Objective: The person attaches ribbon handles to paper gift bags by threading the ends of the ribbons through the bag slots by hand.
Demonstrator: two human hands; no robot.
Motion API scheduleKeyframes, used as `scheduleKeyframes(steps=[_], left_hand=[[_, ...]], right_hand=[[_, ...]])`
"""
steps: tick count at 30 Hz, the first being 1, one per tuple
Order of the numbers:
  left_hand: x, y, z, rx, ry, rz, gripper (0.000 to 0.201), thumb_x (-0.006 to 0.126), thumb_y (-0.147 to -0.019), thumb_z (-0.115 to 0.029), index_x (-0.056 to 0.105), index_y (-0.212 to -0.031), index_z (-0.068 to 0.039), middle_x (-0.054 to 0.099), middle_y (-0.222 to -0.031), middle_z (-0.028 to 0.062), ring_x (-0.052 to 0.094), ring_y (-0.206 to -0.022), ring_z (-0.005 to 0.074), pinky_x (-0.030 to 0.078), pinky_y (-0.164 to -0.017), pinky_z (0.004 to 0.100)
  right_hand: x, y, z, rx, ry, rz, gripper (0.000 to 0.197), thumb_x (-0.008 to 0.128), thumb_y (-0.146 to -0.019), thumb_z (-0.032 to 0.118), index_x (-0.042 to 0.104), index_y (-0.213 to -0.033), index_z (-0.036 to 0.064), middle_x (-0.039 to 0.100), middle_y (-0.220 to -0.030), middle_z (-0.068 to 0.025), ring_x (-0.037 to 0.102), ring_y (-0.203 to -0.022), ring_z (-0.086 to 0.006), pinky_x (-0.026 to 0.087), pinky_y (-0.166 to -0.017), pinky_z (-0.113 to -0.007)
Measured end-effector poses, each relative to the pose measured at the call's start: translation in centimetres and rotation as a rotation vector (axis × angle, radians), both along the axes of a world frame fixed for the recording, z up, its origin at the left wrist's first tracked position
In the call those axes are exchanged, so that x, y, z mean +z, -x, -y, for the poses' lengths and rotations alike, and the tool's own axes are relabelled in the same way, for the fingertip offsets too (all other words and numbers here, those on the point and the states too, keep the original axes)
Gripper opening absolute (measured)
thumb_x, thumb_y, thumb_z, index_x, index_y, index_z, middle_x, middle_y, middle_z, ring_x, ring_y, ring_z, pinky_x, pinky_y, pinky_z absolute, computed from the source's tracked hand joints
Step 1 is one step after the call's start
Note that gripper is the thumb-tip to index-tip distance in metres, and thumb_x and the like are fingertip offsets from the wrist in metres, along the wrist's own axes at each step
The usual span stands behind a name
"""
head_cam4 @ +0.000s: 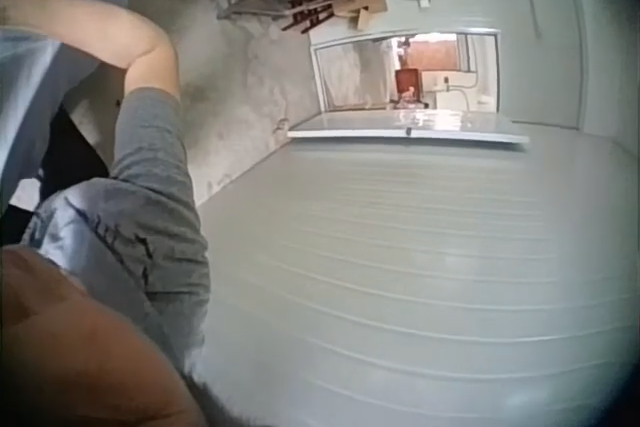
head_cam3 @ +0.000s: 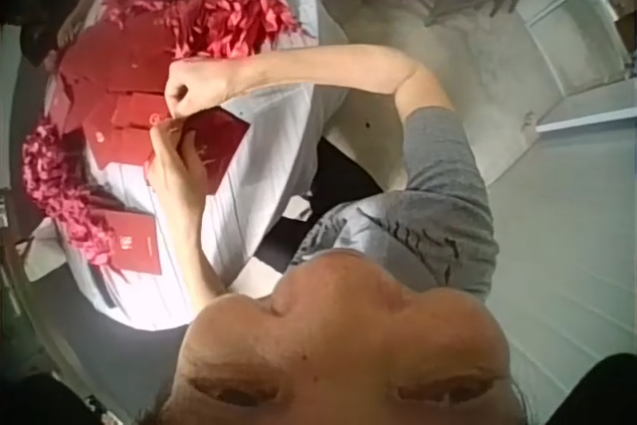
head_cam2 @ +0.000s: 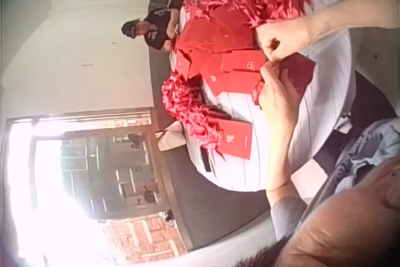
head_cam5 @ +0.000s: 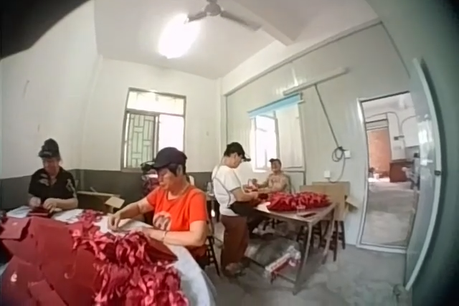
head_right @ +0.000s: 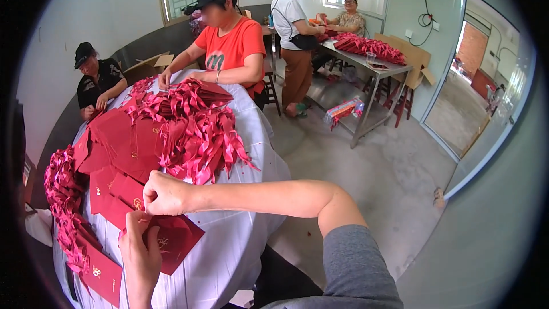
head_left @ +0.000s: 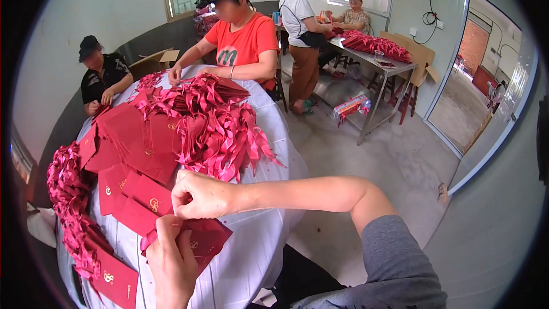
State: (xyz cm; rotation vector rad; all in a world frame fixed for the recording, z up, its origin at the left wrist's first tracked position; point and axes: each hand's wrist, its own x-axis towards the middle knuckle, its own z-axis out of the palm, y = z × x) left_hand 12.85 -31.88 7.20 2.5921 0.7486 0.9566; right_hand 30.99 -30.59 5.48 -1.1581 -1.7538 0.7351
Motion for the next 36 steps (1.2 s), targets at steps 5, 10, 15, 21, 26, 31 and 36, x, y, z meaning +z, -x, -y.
scheduleKeyframes(steps=[5, 10, 15, 21, 26, 31, 36], left_hand=[[0.1, -0.2, 0.1, 0.019, 0.051, 0.003, 0.020, 0.055, -0.080, 0.009, 0.048, -0.097, 0.001, 0.062, -0.074, 0.0199, 0.062, -0.067, 0.0354, 0.047, -0.061, 0.0380], [0.7, 1.0, 1.1, 0.022, 0.064, -0.095, 0.018, 0.055, -0.080, 0.010, 0.049, -0.095, 0.002, 0.062, -0.076, 0.0187, 0.064, -0.069, 0.0337, 0.049, -0.061, 0.0352], [1.0, -0.2, -0.3, -0.047, 0.127, -0.042, 0.015, 0.056, -0.081, 0.006, 0.052, -0.093, -0.001, 0.058, -0.068, 0.0187, 0.059, -0.061, 0.0362, 0.044, -0.054, 0.0404], [1.3, 0.0, -0.3, -0.014, 0.100, -0.112, 0.015, 0.060, -0.082, 0.003, 0.053, -0.095, 0.001, 0.060, -0.077, 0.0166, 0.060, -0.067, 0.0322, 0.046, -0.062, 0.0344], [0.9, 0.4, -0.4, -0.026, 0.103, -0.144, 0.020, 0.065, -0.078, 0.004, 0.051, -0.093, 0.001, 0.061, -0.075, 0.0146, 0.060, -0.065, 0.0284, 0.046, -0.061, 0.0314], [0.7, 0.3, -0.4, -0.023, 0.060, -0.103, 0.019, 0.064, -0.078, 0.006, 0.051, -0.092, 0.001, 0.061, -0.074, 0.0138, 0.060, -0.063, 0.0274, 0.046, -0.059, 0.0303], [0.7, -0.1, -0.4, -0.034, -0.013, -0.084, 0.020, 0.064, -0.078, 0.002, 0.051, -0.092, -0.003, 0.056, -0.065, 0.0112, 0.056, -0.056, 0.0295, 0.043, -0.052, 0.0364]], right_hand=[[-0.6, 0.4, 0.6, -0.078, -0.094, -0.055, 0.010, 0.067, -0.073, 0.011, 0.063, -0.067, 0.0023, 0.057, -0.071, -0.0064, 0.049, -0.083, -0.0182, 0.042, -0.073, -0.031], [2.7, -0.2, -0.7, -0.165, -0.175, -0.185, 0.015, 0.068, -0.081, 0.016, 0.066, -0.074, 0.0034, 0.057, -0.071, -0.0024, 0.049, -0.077, -0.0114, 0.042, -0.072, -0.028], [4.0, -1.9, -2.3, -0.179, -0.206, -0.291, 0.014, 0.068, -0.077, 0.010, 0.068, -0.073, -0.0041, 0.066, -0.065, -0.0086, 0.060, -0.062, -0.0091, 0.048, -0.057, -0.027], [3.4, -2.6, -4.0, -0.158, -0.152, -0.607, 0.016, 0.066, -0.082, 0.012, 0.068, -0.082, -0.0035, 0.066, -0.076, -0.0043, 0.057, -0.070, -0.0067, 0.044, -0.064, -0.020], [1.8, -1.5, -5.5, -0.124, -0.241, -0.566, 0.026, 0.067, -0.086, 0.023, 0.066, -0.084, -0.0033, 0.060, -0.072, -0.0001, 0.051, -0.065, -0.0052, 0.040, -0.059, -0.022], [1.1, -2.7, -3.0, 0.004, 0.093, -0.303, 0.055, 0.041, -0.096, 0.052, 0.064, -0.098, 0.0019, 0.058, -0.074, 0.0021, 0.058, -0.071, -0.0053, 0.045, -0.064, -0.020], [0.3, -3.6, -0.7, 0.206, 0.178, -0.180, 0.045, 0.054, -0.093, 0.044, 0.064, -0.099, 0.0003, 0.065, -0.084, -0.0041, 0.059, -0.079, -0.0086, 0.047, -0.071, -0.024]])
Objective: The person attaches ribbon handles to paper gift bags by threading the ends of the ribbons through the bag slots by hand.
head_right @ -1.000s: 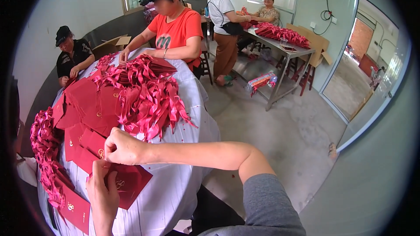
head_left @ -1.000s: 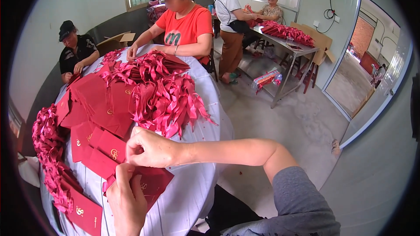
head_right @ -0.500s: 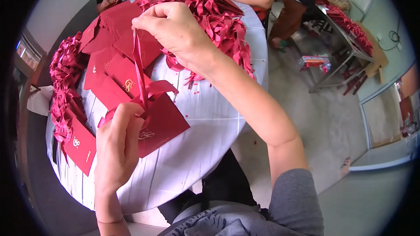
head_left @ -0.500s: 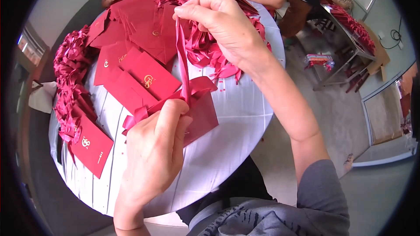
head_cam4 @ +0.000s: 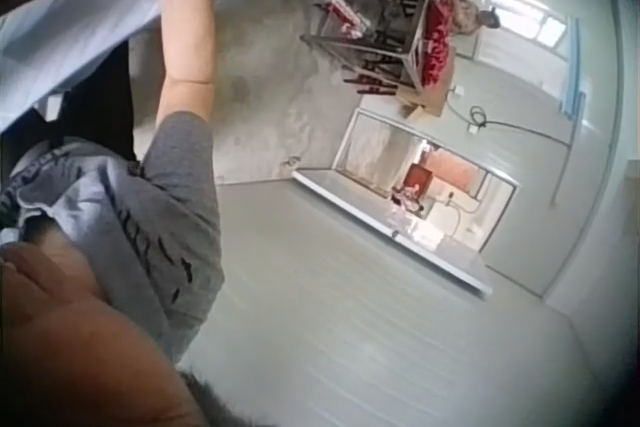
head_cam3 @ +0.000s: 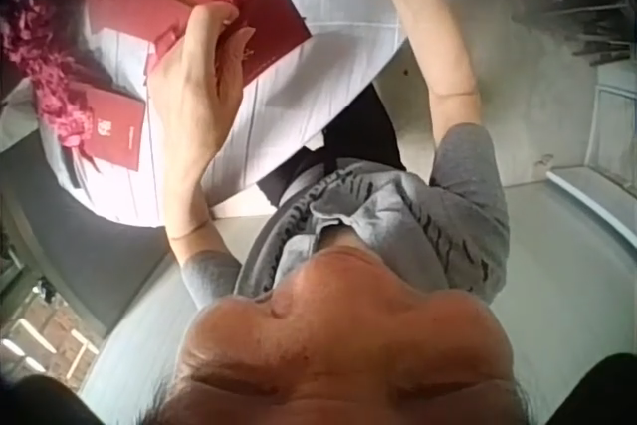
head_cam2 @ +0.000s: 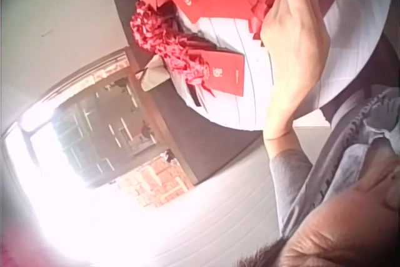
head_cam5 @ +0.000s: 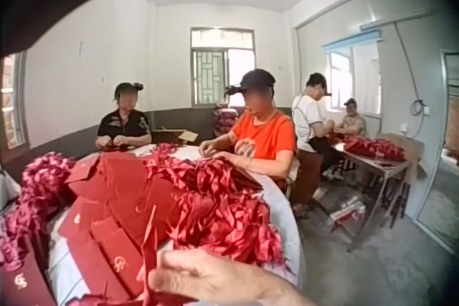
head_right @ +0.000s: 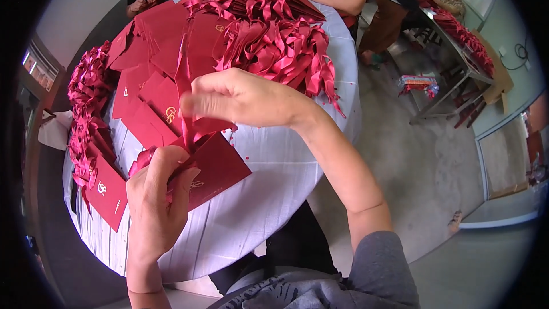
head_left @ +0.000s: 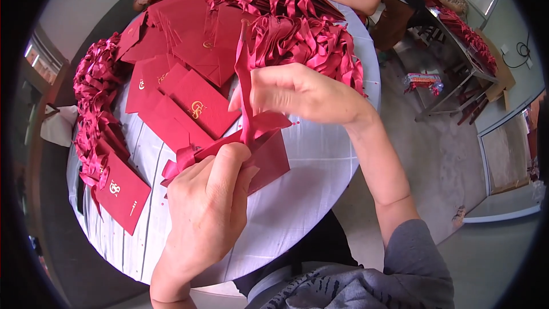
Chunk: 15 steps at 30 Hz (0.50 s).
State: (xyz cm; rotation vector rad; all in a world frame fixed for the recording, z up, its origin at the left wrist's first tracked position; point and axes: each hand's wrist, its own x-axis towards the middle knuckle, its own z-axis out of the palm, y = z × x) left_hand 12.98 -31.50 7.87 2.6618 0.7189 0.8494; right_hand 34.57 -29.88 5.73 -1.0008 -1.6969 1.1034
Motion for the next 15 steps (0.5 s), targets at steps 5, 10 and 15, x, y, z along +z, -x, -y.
scheduleKeyframes(steps=[5, 10, 15], left_hand=[[0.2, 0.5, 0.4, 0.043, 0.066, -0.055, 0.016, 0.063, -0.079, 0.005, 0.052, -0.090, 0.001, 0.060, -0.075, 0.0139, 0.059, -0.063, 0.0288, 0.046, -0.060, 0.0322], [-0.1, -0.3, 0.4, 0.021, 0.034, 0.007, 0.015, 0.064, -0.079, 0.002, 0.052, -0.089, -0.001, 0.058, -0.070, 0.0144, 0.058, -0.060, 0.0307, 0.044, -0.056, 0.0352], [-1.3, -0.4, 0.0, 0.036, -0.062, 0.104, 0.021, 0.066, -0.078, 0.002, 0.053, -0.095, -0.001, 0.060, -0.069, 0.0157, 0.061, -0.062, 0.0338, 0.046, -0.055, 0.0378]], right_hand=[[0.3, 1.2, 0.0, 0.133, 0.018, -0.084, 0.022, 0.073, -0.082, 0.014, 0.066, -0.097, -0.0009, 0.064, -0.088, -0.0009, 0.060, -0.083, -0.0069, 0.048, -0.075, -0.022], [0.7, 1.6, 1.3, -0.122, -0.266, -0.065, 0.026, 0.077, -0.077, 0.014, 0.058, -0.068, -0.0005, 0.047, -0.069, 0.0017, 0.045, -0.066, -0.0051, 0.036, -0.059, -0.024], [0.1, 2.3, 2.9, -0.321, -0.516, -0.063, 0.028, 0.079, -0.072, 0.011, 0.057, -0.069, -0.0064, 0.055, -0.087, -0.0095, 0.056, -0.085, -0.0177, 0.044, -0.075, -0.029]])
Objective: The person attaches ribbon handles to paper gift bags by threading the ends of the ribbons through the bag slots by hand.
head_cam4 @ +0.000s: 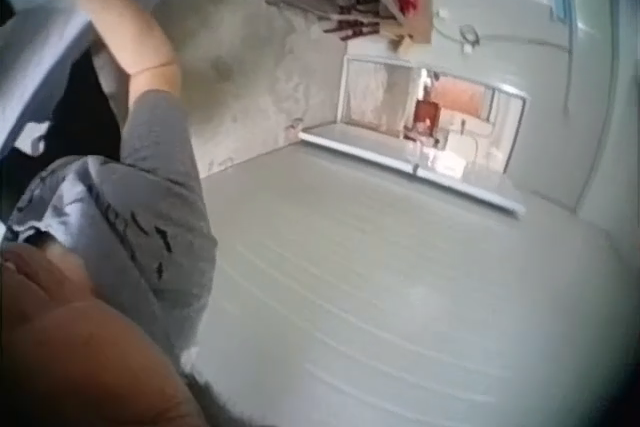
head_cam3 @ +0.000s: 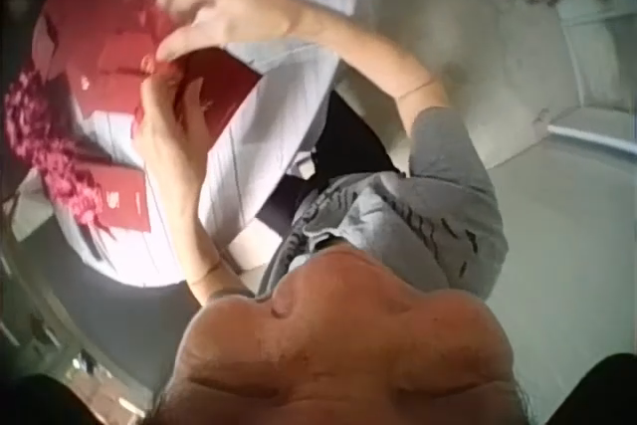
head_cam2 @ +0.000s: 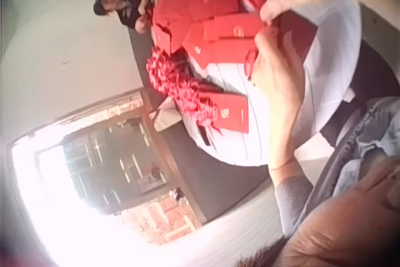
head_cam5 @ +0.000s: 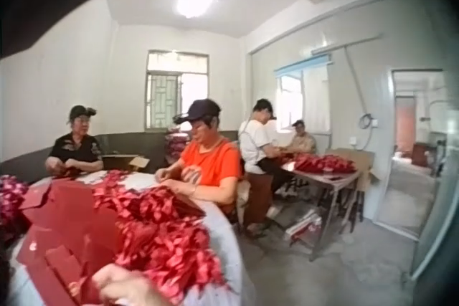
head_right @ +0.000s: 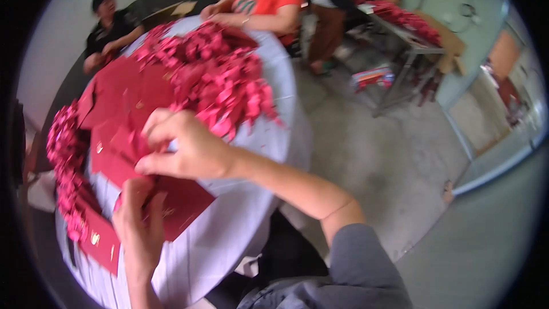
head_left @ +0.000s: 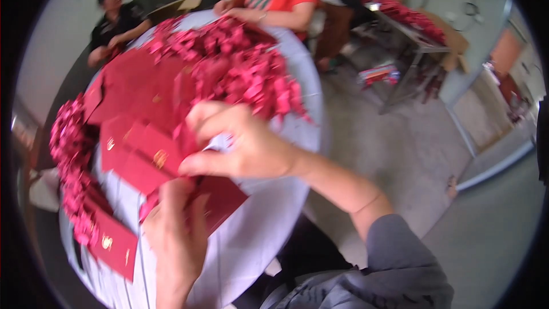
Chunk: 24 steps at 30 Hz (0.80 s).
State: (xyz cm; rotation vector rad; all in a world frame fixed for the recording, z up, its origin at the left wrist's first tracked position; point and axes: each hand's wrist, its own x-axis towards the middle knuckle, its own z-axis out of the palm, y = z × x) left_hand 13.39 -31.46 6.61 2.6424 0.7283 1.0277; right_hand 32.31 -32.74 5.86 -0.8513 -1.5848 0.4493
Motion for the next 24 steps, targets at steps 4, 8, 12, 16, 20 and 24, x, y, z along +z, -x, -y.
scheduleKeyframes(steps=[4, 8, 12, 16, 20, 24], left_hand=[[-0.6, 1.0, -0.2, 0.023, -0.071, 0.014, 0.042, 0.061, -0.080, 0.004, 0.048, -0.120, 0.001, 0.062, -0.074, 0.0165, 0.062, -0.064, 0.0301, 0.047, -0.059, 0.0349], [-0.3, 1.4, 0.0, 0.022, -0.034, -0.048, 0.050, 0.060, -0.075, 0.008, 0.050, -0.124, 0.001, 0.061, -0.075, 0.0192, 0.062, -0.064, 0.0301, 0.046, -0.057, 0.0366], [0.3, 0.7, 0.1, -0.002, 0.039, -0.055, 0.039, 0.056, -0.075, 0.009, 0.057, -0.112, -0.002, 0.062, -0.076, 0.0186, 0.062, -0.066, 0.0303, 0.047, -0.060, 0.0344], [0.7, 0.2, 0.6, -0.015, 0.058, -0.041, 0.035, 0.052, -0.077, 0.012, 0.058, -0.108, -0.002, 0.062, -0.077, 0.0175, 0.063, -0.067, 0.0307, 0.048, -0.063, 0.0338], [0.6, 0.6, 0.8, -0.007, 0.038, -0.063, 0.034, 0.052, -0.077, 0.012, 0.058, -0.107, -0.002, 0.062, -0.076, 0.0168, 0.064, -0.067, 0.0300, 0.049, -0.063, 0.0339], [-0.4, 1.2, -0.7, -0.070, -0.043, -0.081, 0.038, 0.060, -0.080, 0.004, 0.050, -0.115, 0.000, 0.062, -0.072, 0.0158, 0.062, -0.062, 0.0308, 0.047, -0.057, 0.0355]], right_hand=[[0.9, 1.2, 1.6, 0.009, 0.027, -0.003, 0.026, 0.078, -0.074, 0.011, 0.056, -0.071, -0.0022, 0.050, -0.094, -0.0081, 0.054, -0.085, -0.0176, 0.044, -0.072, -0.028], [1.1, 1.1, 3.1, 0.121, -0.117, 0.108, 0.012, 0.072, -0.070, -0.001, 0.062, -0.076, 0.0023, 0.048, -0.100, -0.0077, 0.053, -0.092, -0.0193, 0.045, -0.077, -0.030], [1.1, -0.9, 3.1, 0.240, -0.034, 0.226, 0.041, 0.058, -0.075, -0.007, 0.063, -0.112, 0.0075, 0.045, -0.122, -0.0115, 0.046, -0.115, -0.0254, 0.040, -0.096, -0.035], [0.4, -1.8, 1.9, 0.158, 0.078, 0.201, 0.045, 0.055, -0.080, -0.006, 0.053, -0.125, 0.0039, 0.048, -0.129, -0.0134, 0.048, -0.120, -0.0256, 0.038, -0.102, -0.035], [0.2, -1.8, 1.7, 0.199, 0.216, 0.220, 0.037, 0.064, -0.083, 0.005, 0.057, -0.120, 0.0017, 0.064, -0.110, -0.0141, 0.063, -0.100, -0.0244, 0.049, -0.089, -0.034], [0.5, -1.5, 1.6, -0.065, 0.164, 0.358, 0.034, 0.069, -0.079, 0.007, 0.062, -0.111, 0.0022, 0.066, -0.100, -0.0135, 0.067, -0.083, -0.0221, 0.052, -0.071, -0.031]])
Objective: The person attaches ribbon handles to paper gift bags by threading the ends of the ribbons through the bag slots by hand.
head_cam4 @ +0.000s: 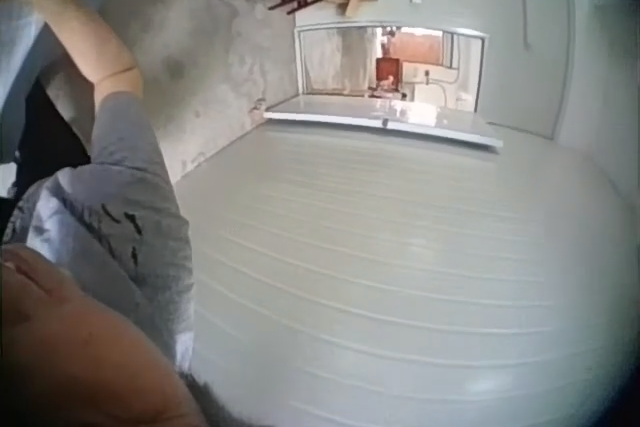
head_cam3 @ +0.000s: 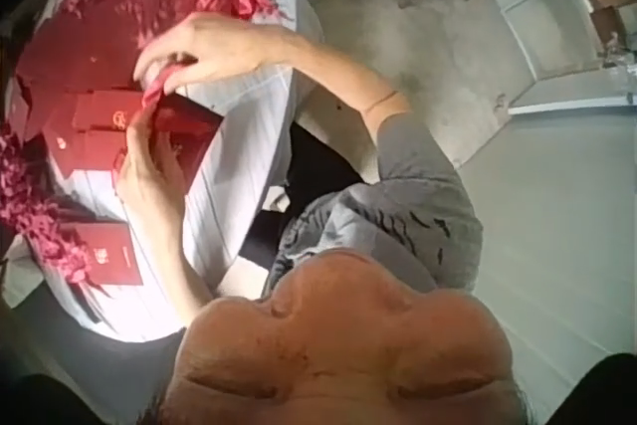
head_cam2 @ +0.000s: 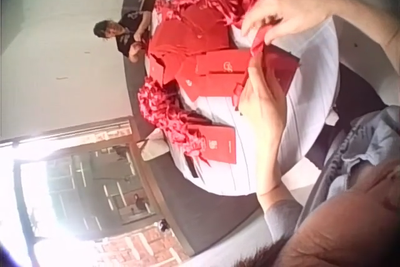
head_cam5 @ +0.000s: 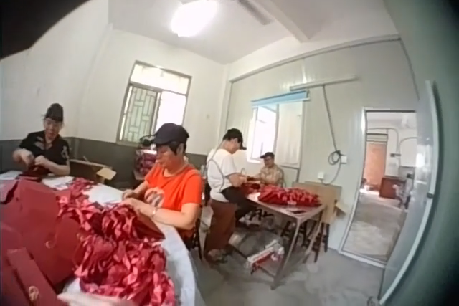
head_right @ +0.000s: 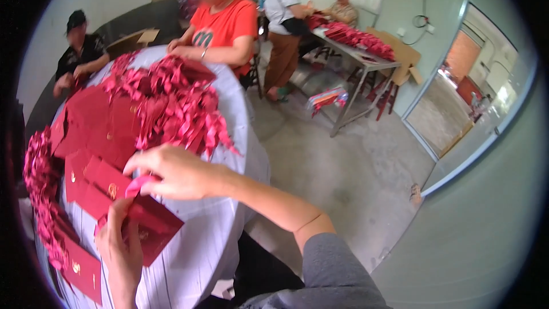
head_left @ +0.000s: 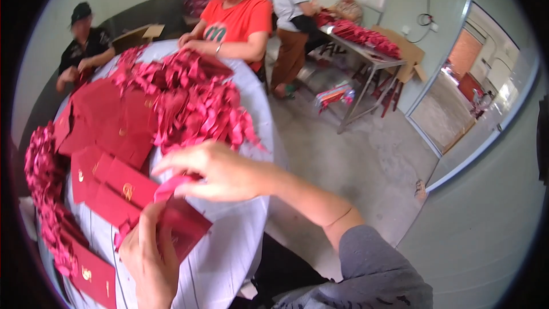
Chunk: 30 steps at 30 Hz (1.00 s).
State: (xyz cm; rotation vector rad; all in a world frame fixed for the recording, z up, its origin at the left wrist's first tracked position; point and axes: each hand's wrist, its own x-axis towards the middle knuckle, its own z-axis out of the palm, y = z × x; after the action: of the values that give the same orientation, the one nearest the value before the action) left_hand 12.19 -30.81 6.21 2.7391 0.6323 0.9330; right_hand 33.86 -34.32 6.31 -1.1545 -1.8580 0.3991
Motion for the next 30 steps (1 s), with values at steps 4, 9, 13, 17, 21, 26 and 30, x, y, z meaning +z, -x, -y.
scheduleKeyframes(steps=[4, 9, 13, 17, 21, 26, 30], left_hand=[[0.2, -1.2, 0.6, 0.079, 0.174, 0.102, 0.050, 0.061, -0.080, 0.004, 0.042, -0.126, -0.002, 0.065, -0.078, 0.0161, 0.065, -0.064, 0.0309, 0.049, -0.056, 0.0352], [0.5, -1.0, 0.5, 0.068, 0.135, 0.093, 0.050, 0.060, -0.081, 0.004, 0.041, -0.128, 0.001, 0.067, -0.085, 0.0163, 0.066, -0.073, 0.0300, 0.050, -0.063, 0.0335], [0.5, -0.7, 0.4, 0.068, 0.088, 0.016, 0.048, 0.062, -0.077, 0.003, 0.047, -0.122, 0.003, 0.066, -0.080, 0.0156, 0.065, -0.069, 0.0307, 0.050, -0.061, 0.0353], [0.8, -0.2, 0.1, 0.040, -0.013, 0.012, 0.045, 0.064, -0.070, -0.001, 0.053, -0.114, -0.002, 0.067, -0.074, 0.0081, 0.066, -0.065, 0.0248, 0.049, -0.055, 0.0341], [1.1, 0.0, 0.2, 0.050, 0.029, 0.000, 0.043, 0.060, -0.069, 0.002, 0.054, -0.111, -0.003, 0.063, -0.070, 0.0115, 0.064, -0.063, 0.0280, 0.048, -0.055, 0.0368], [0.5, -0.4, -0.3, 0.061, 0.014, 0.028, 0.040, 0.060, -0.069, 0.001, 0.054, -0.109, -0.003, 0.061, -0.067, 0.0129, 0.063, -0.062, 0.0301, 0.046, -0.054, 0.0381], [0.5, -0.3, -0.2, 0.016, 0.021, 0.033, 0.044, 0.061, -0.068, 0.001, 0.052, -0.112, 0.002, 0.062, -0.068, 0.0128, 0.063, -0.061, 0.0296, 0.047, -0.053, 0.0374]], right_hand=[[1.8, 0.5, 0.6, 0.104, 0.171, -0.448, 0.018, 0.067, -0.082, 0.007, 0.065, -0.099, -0.0014, 0.066, -0.077, -0.0061, 0.059, -0.059, -0.0110, 0.050, -0.058, -0.025], [3.4, 1.9, 0.3, 0.311, 0.432, -0.757, 0.023, 0.056, -0.093, 0.012, 0.063, -0.103, -0.0068, 0.068, -0.084, -0.0128, 0.066, -0.071, -0.0156, 0.055, -0.066, -0.026], [3.5, 2.2, 1.5, 0.316, 0.410, -0.674, 0.029, 0.047, -0.096, 0.015, 0.060, -0.110, -0.0081, 0.066, -0.094, -0.0149, 0.066, -0.081, -0.0185, 0.055, -0.074, -0.030], [4.0, 2.4, 3.2, 0.362, 0.372, -0.467, 0.028, 0.047, -0.088, 0.000, 0.058, -0.112, -0.0094, 0.066, -0.089, -0.0162, 0.067, -0.076, -0.0191, 0.054, -0.072, -0.028], [2.0, 2.2, 2.7, 0.171, 0.142, -0.314, 0.041, 0.050, -0.082, -0.013, 0.054, -0.122, -0.0043, 0.062, -0.100, -0.0111, 0.061, -0.090, -0.0133, 0.050, -0.078, -0.026], [-0.6, 2.3, 1.5, 0.013, -0.246, 0.095, 0.054, 0.070, -0.066, -0.008, 0.059, -0.118, 0.0037, 0.054, -0.100, -0.0099, 0.056, -0.093, -0.0233, 0.047, -0.079, -0.032], [-1.1, 3.1, 1.1, -0.022, -0.362, 0.087, 0.056, 0.068, -0.061, -0.011, 0.060, -0.115, 0.0019, 0.055, -0.096, -0.0105, 0.056, -0.088, -0.0248, 0.048, -0.075, -0.032]])
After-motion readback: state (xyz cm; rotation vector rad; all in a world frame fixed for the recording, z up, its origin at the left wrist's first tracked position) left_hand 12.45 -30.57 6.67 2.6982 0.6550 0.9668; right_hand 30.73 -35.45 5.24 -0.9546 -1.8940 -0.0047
